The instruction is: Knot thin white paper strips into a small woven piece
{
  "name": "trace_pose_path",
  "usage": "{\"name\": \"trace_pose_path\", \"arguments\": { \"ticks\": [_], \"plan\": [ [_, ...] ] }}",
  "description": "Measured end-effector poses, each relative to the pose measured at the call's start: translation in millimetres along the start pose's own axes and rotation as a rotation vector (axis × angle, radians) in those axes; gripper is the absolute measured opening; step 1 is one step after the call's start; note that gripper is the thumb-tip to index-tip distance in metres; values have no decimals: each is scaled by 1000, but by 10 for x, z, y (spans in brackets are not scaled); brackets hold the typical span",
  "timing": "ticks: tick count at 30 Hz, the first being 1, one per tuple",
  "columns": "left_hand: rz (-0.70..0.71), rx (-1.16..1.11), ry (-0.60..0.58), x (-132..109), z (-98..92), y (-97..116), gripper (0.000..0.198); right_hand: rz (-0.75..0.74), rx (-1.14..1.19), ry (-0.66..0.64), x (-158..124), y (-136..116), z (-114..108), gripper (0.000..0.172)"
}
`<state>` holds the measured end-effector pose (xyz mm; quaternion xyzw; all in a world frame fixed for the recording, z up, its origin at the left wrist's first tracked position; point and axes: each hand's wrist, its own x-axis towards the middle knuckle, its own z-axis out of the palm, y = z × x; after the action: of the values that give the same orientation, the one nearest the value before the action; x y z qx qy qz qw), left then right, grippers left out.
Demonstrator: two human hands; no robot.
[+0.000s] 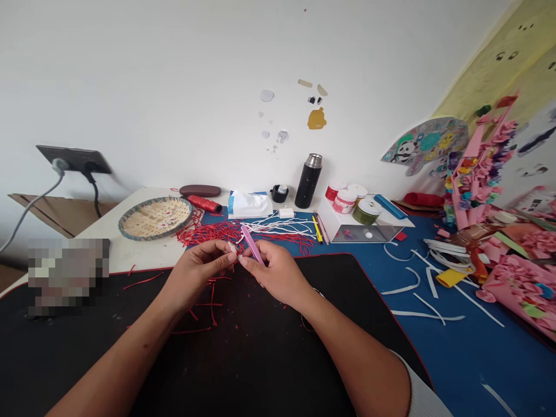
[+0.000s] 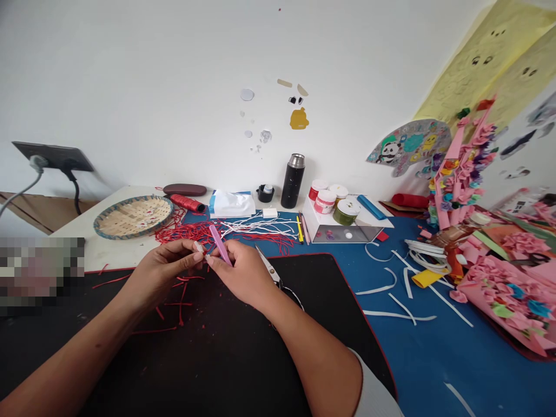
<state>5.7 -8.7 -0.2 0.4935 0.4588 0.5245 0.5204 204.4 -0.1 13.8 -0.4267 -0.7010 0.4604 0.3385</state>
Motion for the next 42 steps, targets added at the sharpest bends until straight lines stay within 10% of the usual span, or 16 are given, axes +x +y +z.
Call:
{"name": "trace_pose_path", "arguments": {
  "ticks": [42],
  "plan": [
    [173,530,11,-44,34,-20,15,-61,-321,65,17,52,-1,21]
  ]
}}
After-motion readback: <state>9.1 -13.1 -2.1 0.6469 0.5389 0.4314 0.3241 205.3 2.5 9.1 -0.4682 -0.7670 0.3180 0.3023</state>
